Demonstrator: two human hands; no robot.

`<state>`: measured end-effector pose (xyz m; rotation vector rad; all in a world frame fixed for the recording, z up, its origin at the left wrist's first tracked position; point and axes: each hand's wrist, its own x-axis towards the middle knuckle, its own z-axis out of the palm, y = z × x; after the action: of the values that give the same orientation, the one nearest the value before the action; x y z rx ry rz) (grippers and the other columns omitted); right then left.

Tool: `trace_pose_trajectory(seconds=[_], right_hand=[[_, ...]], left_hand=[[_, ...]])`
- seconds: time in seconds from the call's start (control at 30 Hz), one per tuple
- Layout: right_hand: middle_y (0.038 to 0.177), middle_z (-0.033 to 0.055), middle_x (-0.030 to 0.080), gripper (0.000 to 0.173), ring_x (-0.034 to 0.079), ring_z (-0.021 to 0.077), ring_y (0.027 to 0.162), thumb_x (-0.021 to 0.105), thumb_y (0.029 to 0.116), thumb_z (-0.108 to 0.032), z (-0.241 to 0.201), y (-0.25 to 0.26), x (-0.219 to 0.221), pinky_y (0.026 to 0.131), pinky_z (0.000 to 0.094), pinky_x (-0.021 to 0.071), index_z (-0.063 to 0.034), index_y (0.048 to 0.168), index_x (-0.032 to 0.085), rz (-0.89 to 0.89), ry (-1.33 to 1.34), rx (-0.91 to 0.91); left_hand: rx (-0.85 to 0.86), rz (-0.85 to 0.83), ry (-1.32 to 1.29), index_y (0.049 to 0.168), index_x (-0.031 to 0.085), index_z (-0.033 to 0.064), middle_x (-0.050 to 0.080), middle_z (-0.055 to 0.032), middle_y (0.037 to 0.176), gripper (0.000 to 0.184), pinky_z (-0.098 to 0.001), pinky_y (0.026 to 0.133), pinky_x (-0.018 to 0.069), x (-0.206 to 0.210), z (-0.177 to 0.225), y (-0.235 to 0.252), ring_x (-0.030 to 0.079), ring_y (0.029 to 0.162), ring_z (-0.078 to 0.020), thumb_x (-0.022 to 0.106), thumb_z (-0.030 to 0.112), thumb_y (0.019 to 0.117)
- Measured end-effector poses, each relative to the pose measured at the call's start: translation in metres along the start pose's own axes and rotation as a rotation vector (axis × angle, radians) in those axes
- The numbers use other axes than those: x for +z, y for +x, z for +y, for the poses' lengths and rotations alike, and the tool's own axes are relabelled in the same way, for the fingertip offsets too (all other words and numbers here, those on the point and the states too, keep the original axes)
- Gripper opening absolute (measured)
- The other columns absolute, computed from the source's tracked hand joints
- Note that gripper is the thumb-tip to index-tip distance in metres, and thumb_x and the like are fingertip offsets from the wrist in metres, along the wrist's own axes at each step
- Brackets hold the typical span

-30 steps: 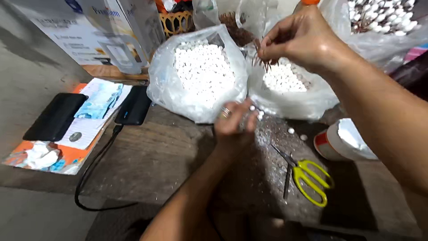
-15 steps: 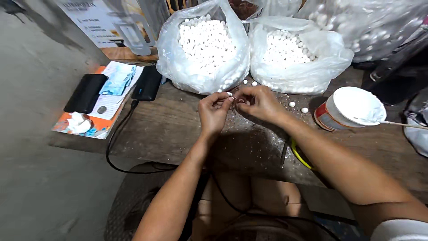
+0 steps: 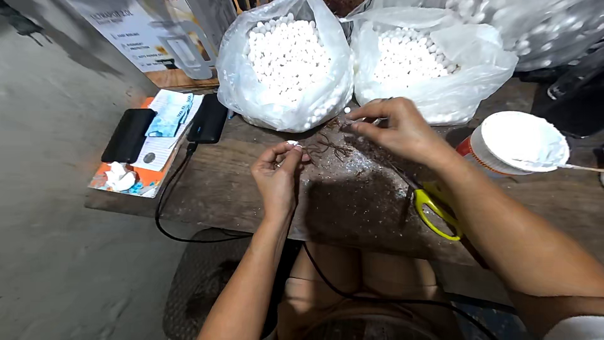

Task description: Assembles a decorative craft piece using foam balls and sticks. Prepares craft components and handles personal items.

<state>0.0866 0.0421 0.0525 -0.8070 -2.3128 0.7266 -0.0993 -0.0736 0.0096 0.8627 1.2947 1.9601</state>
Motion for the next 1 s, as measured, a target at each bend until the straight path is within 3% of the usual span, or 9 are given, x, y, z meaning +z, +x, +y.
trace_pose_trajectory(seconds=[0.07, 0.1, 0.17, 0.33, 0.5, 0.6, 0.77, 0.9, 1.0], right_hand=[[0.093, 0.0021, 0.072, 0.019, 0.064, 0.0003, 0.075, 0.065, 0.0972, -0.014, -0.008, -0.017, -0.009, 0.069, 0.0186, 0.0555, -0.0011, 0.11, 0.073, 0.037, 0.153, 0.065], [0.088, -0.0012, 0.071, 0.019, 0.063, -0.0026, 0.069, 0.067, 0.0953, -0.01, -0.011, -0.028, -0.009, 0.064, 0.016, 0.0547, 0.0006, 0.11, 0.072, 0.019, 0.271, 0.114], [0.085, -0.0004, 0.072, 0.02, 0.064, -0.0006, 0.067, 0.07, 0.0923, -0.003, -0.014, -0.048, -0.002, 0.063, 0.0175, 0.056, 0.0027, 0.111, 0.071, 0.006, 0.434, 0.231], [0.079, -0.0024, 0.071, 0.013, 0.067, 0.0017, 0.066, 0.067, 0.0904, 0.007, 0.002, -0.061, 0.001, 0.064, 0.0192, 0.0595, 0.0007, 0.101, 0.072, 0.292, 0.572, 0.296], [0.078, -0.0007, 0.071, 0.015, 0.066, 0.0032, 0.063, 0.066, 0.0912, 0.011, 0.002, -0.062, -0.005, 0.063, 0.0197, 0.0593, 0.0005, 0.101, 0.071, 0.443, 0.646, 0.391], [0.076, -0.0015, 0.07, 0.012, 0.066, 0.0026, 0.061, 0.067, 0.0915, 0.01, 0.005, -0.062, -0.008, 0.061, 0.0189, 0.0588, -0.0002, 0.098, 0.071, 0.489, 0.666, 0.414], [0.075, -0.0016, 0.07, 0.013, 0.066, 0.0026, 0.059, 0.067, 0.0894, 0.013, 0.007, -0.062, -0.011, 0.06, 0.0192, 0.0598, 0.0014, 0.094, 0.071, 0.535, 0.701, 0.4], [0.076, -0.0004, 0.071, 0.011, 0.066, 0.002, 0.06, 0.067, 0.0896, 0.012, 0.007, -0.064, -0.013, 0.061, 0.0188, 0.0599, 0.0024, 0.094, 0.071, 0.537, 0.661, 0.357], [0.076, -0.0006, 0.071, 0.011, 0.067, 0.0015, 0.06, 0.067, 0.0896, 0.011, 0.006, -0.064, -0.015, 0.061, 0.018, 0.0597, 0.0023, 0.095, 0.071, 0.548, 0.614, 0.351]], left_hand=[[-0.084, -0.032, -0.069, 0.091, 0.067, 0.0063, 0.073, 0.0008, 0.075, 0.019, -0.0223, 0.064, 0.0594, 0.009, 0.001, -0.011, 0.069, 0.065, -0.0069, 0.058, -0.01, 0.0946], [-0.128, -0.07, -0.109, 0.093, 0.067, 0.0055, 0.073, -0.0005, 0.077, 0.018, -0.0234, 0.066, 0.0598, 0.015, -0.001, -0.017, 0.07, 0.067, -0.0081, 0.057, -0.009, 0.095], [-0.211, -0.122, -0.189, 0.095, 0.067, 0.0035, 0.075, -0.0022, 0.08, 0.019, -0.0245, 0.07, 0.0617, 0.032, -0.007, -0.027, 0.072, 0.07, -0.0096, 0.055, -0.01, 0.0948], [-0.396, -0.165, -0.202, 0.101, 0.065, -0.0003, 0.075, -0.0068, 0.084, 0.014, -0.0268, 0.072, 0.0624, 0.075, -0.009, -0.031, 0.075, 0.074, -0.0138, 0.056, -0.01, 0.0975], [-0.338, -0.247, -0.135, 0.098, 0.066, 0.0002, 0.075, -0.0059, 0.084, 0.013, -0.0245, 0.07, 0.0607, 0.093, -0.018, -0.023, 0.073, 0.073, -0.0115, 0.058, -0.009, 0.0969], [-0.191, -0.319, -0.026, 0.099, 0.069, 0.0003, 0.073, 0.0001, 0.085, 0.012, -0.0224, 0.073, 0.0576, 0.097, -0.027, -0.015, 0.069, 0.076, -0.005, 0.062, -0.008, 0.0945], [0.007, -0.426, 0.037, 0.113, 0.065, -0.0045, 0.07, -0.0018, 0.102, 0.021, -0.0219, 0.082, 0.0564, 0.099, -0.032, -0.002, 0.067, 0.089, -0.0023, 0.061, -0.004, 0.0922], [0.016, -0.5, 0.052, 0.105, 0.068, 0.0003, 0.069, 0.0018, 0.095, 0.017, -0.0236, 0.079, 0.057, 0.104, -0.031, 0.011, 0.066, 0.083, -0.0031, 0.053, 0.005, 0.1006], [0.07, -0.602, 0.078, 0.1, 0.07, -0.0004, 0.07, 0.0026, 0.092, 0.012, -0.0217, 0.076, 0.0573, 0.106, -0.026, 0.017, 0.066, 0.079, -0.0017, 0.059, 0.0, 0.097]])
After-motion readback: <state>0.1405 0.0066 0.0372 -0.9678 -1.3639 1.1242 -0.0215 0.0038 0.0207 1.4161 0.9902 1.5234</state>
